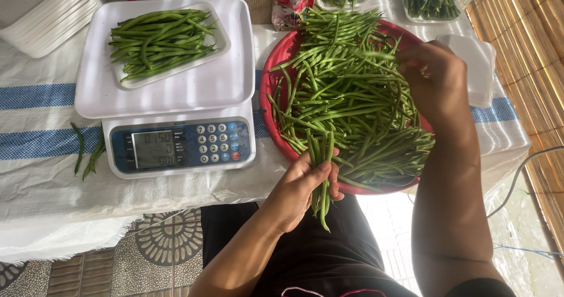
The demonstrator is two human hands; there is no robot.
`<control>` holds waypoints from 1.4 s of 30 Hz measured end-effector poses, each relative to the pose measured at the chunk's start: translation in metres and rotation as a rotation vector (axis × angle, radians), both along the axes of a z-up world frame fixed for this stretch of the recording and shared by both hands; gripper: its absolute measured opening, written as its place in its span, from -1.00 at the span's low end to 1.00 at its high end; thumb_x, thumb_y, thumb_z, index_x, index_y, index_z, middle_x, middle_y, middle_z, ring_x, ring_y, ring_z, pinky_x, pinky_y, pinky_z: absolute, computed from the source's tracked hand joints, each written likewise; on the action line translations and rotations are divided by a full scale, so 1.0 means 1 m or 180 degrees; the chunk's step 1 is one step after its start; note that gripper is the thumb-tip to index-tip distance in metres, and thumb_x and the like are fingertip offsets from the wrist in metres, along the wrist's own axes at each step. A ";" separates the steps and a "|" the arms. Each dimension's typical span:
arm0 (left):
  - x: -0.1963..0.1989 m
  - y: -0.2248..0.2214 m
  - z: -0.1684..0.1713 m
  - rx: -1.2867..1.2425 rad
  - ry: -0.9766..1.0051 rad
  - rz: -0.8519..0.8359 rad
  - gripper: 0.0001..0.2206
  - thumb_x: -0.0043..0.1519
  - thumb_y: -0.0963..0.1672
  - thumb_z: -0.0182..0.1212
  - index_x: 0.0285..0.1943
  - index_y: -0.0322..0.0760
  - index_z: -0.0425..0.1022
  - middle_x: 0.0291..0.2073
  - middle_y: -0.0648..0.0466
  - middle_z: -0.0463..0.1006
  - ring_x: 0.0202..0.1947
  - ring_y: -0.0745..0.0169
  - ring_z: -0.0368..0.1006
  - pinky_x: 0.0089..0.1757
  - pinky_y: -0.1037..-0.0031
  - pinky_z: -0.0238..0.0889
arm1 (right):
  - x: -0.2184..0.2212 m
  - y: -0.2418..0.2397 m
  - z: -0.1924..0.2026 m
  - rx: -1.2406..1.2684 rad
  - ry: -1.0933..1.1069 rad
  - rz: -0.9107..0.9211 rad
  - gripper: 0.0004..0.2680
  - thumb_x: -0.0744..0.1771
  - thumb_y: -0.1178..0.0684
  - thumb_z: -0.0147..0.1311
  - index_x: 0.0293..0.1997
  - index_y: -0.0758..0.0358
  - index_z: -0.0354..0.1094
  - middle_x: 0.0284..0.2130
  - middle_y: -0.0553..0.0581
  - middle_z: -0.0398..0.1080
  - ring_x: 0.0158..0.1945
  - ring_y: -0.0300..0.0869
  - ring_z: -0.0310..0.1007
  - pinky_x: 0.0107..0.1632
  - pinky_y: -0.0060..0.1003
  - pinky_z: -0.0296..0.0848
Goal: Trimming the ends of green beans and weighing them on a digital scale
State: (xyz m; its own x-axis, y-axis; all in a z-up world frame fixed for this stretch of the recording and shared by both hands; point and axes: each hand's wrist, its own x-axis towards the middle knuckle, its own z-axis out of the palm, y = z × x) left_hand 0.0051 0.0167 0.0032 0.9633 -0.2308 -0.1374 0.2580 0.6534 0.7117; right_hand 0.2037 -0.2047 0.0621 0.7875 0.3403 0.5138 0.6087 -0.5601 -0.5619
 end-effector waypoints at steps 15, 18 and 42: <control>-0.002 0.001 0.002 -0.0268 -0.0153 0.0239 -0.60 0.39 -0.09 0.07 0.38 -0.33 0.23 -0.25 0.06 0.44 -0.34 0.17 0.49 -0.18 0.32 0.45 | -0.091 0.041 0.012 0.1001 -0.0254 0.1830 -0.92 0.38 0.13 0.06 -0.25 0.25 0.45 -0.23 0.16 0.36 -0.09 -0.04 0.32 0.12 -0.13 0.27; -0.002 -0.004 -0.002 -0.0336 -0.0216 0.0422 -0.64 0.40 -0.09 0.08 0.31 -0.34 0.24 -0.19 0.00 0.45 -0.34 0.09 0.50 -0.24 0.25 0.50 | -0.096 0.051 0.004 0.0892 -0.0488 0.1884 -0.95 0.37 0.16 0.11 -0.22 0.18 0.49 -0.21 0.10 0.40 -0.07 -0.09 0.34 0.11 -0.13 0.31; -0.025 0.007 0.011 0.2458 -0.1856 0.2518 -0.69 0.47 -0.06 -0.14 0.21 -0.40 0.26 0.02 -0.17 0.42 0.05 -0.06 0.43 0.13 0.24 0.30 | -0.165 0.120 -0.021 0.2028 0.3286 0.2038 -0.44 0.35 -0.15 -0.11 0.47 0.48 -0.02 0.31 0.35 0.26 0.38 0.01 0.25 0.37 -0.17 0.23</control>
